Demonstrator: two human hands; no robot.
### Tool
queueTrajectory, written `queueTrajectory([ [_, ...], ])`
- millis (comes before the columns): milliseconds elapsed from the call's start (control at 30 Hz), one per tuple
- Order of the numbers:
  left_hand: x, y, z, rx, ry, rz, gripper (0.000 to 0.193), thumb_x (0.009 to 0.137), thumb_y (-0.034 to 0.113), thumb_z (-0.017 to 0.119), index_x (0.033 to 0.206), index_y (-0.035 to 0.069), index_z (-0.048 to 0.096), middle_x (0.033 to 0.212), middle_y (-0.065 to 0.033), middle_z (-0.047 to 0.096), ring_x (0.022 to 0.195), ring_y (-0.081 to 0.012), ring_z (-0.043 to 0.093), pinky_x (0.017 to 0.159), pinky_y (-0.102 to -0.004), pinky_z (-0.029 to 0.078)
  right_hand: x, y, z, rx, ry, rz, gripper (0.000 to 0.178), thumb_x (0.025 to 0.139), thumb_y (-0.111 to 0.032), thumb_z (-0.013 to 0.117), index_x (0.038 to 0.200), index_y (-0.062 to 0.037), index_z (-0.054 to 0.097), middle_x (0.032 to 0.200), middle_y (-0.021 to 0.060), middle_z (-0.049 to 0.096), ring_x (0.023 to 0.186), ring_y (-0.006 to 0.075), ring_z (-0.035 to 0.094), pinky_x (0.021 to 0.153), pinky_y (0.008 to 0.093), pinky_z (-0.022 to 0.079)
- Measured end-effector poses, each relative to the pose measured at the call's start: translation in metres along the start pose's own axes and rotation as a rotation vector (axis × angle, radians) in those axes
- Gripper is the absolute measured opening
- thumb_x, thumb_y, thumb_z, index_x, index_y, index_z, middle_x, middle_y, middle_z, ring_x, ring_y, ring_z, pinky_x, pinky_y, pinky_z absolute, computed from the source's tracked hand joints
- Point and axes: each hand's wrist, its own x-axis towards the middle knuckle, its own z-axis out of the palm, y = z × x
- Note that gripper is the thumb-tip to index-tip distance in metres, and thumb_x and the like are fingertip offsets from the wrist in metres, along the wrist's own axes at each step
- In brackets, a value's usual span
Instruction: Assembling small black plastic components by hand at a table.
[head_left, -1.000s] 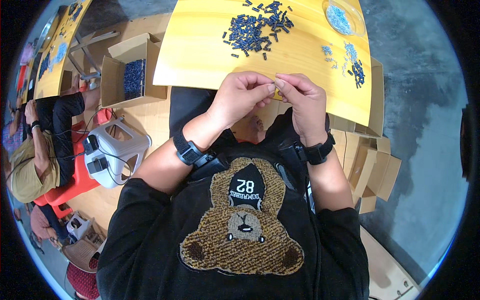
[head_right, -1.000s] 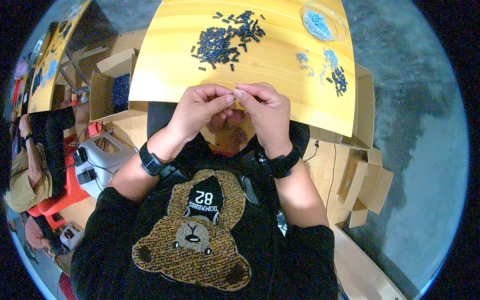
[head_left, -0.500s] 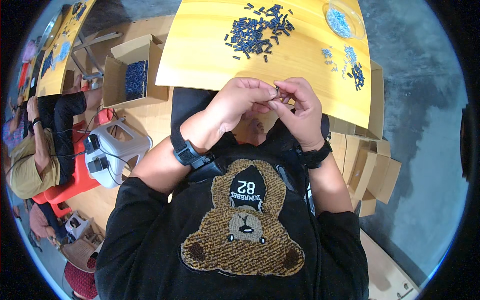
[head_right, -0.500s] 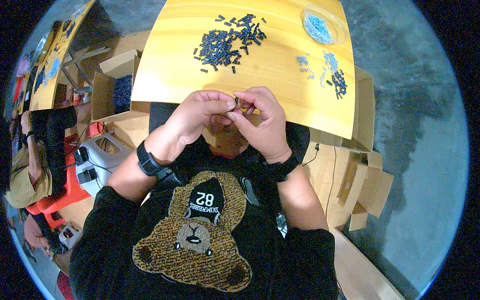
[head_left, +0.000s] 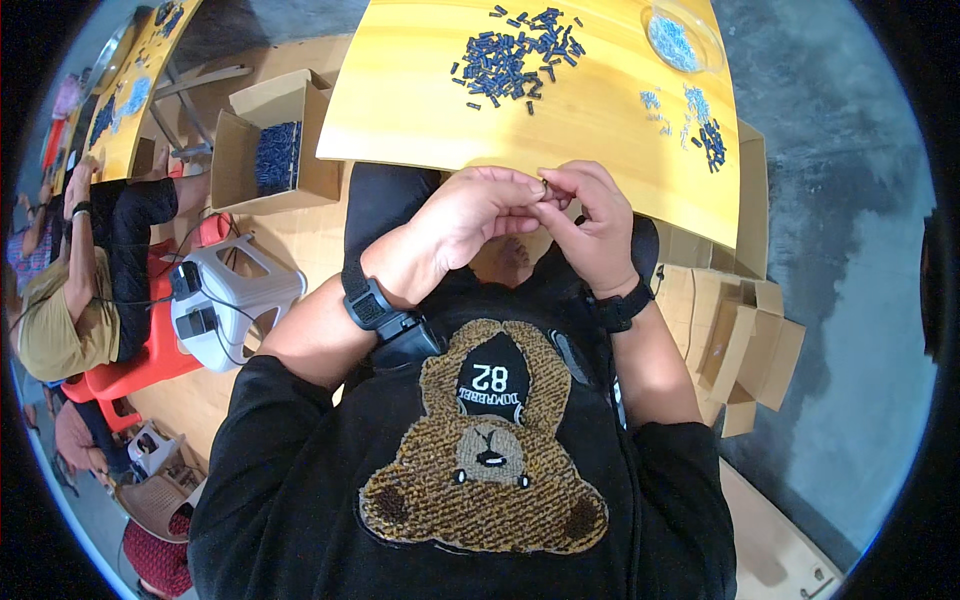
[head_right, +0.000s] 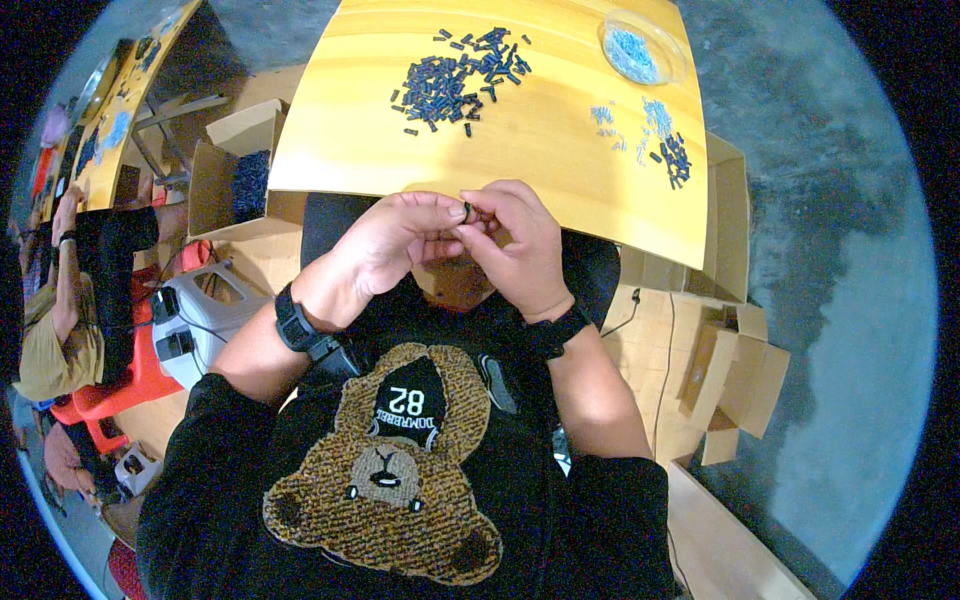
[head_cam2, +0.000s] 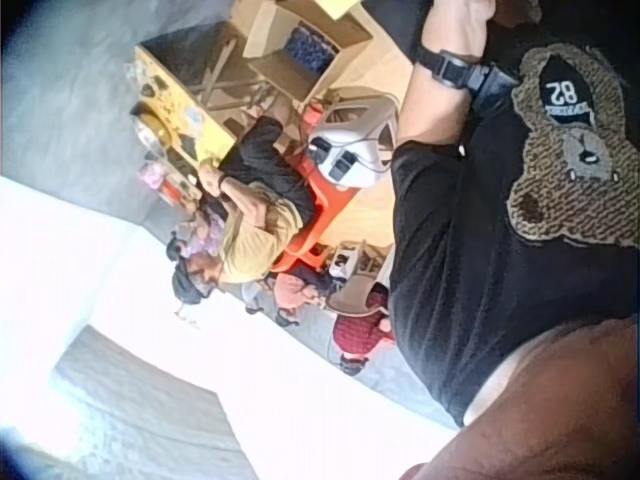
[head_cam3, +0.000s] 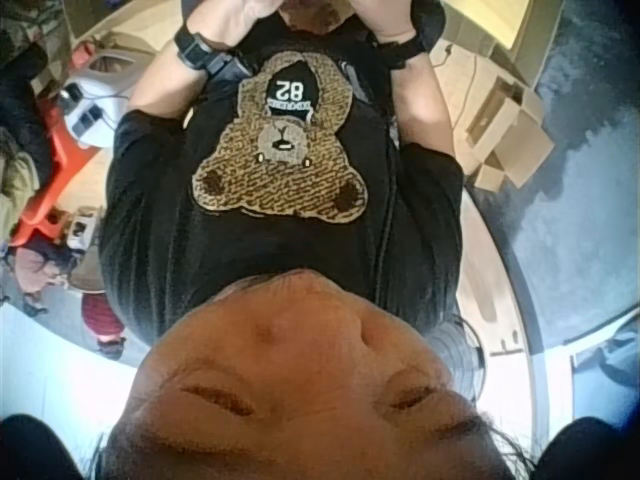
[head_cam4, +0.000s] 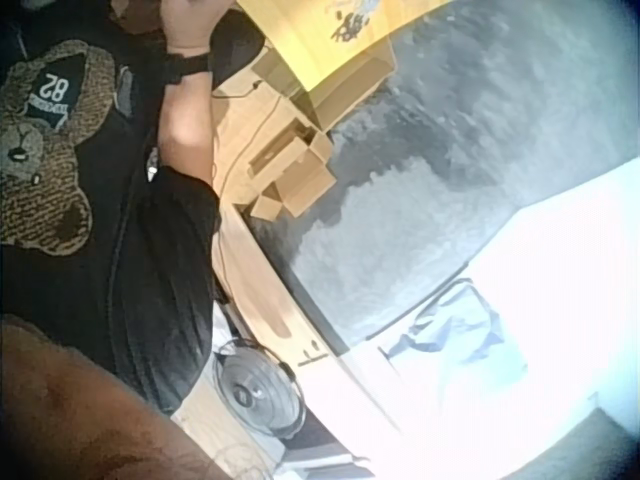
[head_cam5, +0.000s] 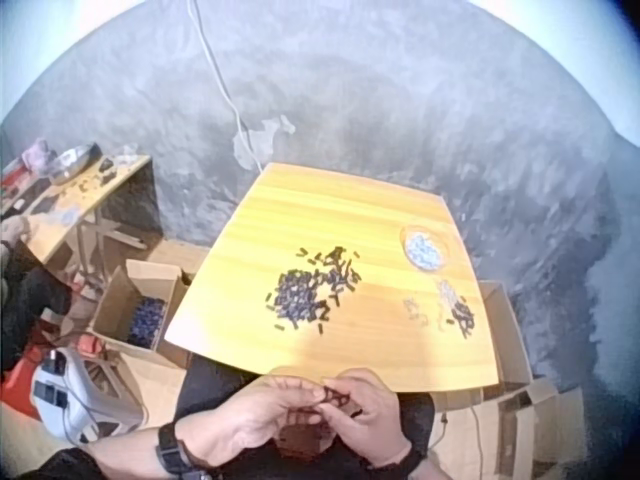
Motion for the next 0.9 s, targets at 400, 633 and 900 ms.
queueTrajectory([
  [400, -0.017, -0.033, 0.007, -0.019, 0.043, 0.081, 0.014, 0.089, 0.016, 0.053, 0.092, 0.006, 0.062, 0.087, -0.0023, 0.064, 0.077, -0.0094, 0.059, 0.069, -0.0223, 0.048, -0.032, -0.003, 0.007, 0.164, 0.028, 0.048, 0.033, 0.07, 0.001, 0.066, 0.102, -0.0027, 0.062, 0.087, 0.0056, 0.056, 0.072, 0.012, 0.056, 0.065, 0.0224, 0.046],
  [633, -0.027, -0.039, 0.008, 0.14, 0.075, 0.117, 0.015, 0.089, 0.018, 0.054, 0.089, 0.005, 0.062, 0.083, -0.0018, 0.063, 0.072, -0.0084, 0.059, 0.065, -0.0208, 0.048, -0.042, -0.022, 0.006, 0.074, 0.044, 0.085, 0.029, 0.071, -0.001, 0.066, 0.099, -0.0025, 0.061, 0.083, 0.0063, 0.057, 0.072, 0.0132, 0.057, 0.063, 0.0229, 0.047],
  [900, -0.033, -0.046, 0.01, 0.091, 0.076, 0.133, 0.015, 0.088, 0.019, 0.056, 0.09, 0.006, 0.063, 0.081, -0.0012, 0.063, 0.071, -0.0085, 0.058, 0.065, -0.0207, 0.049, -0.048, -0.016, 0.005, 0.025, 0.008, -0.007, 0.027, 0.072, -0.001, 0.063, 0.099, -0.0019, 0.06, 0.088, 0.0091, 0.058, 0.074, 0.0176, 0.059, 0.063, 0.0251, 0.048],
])
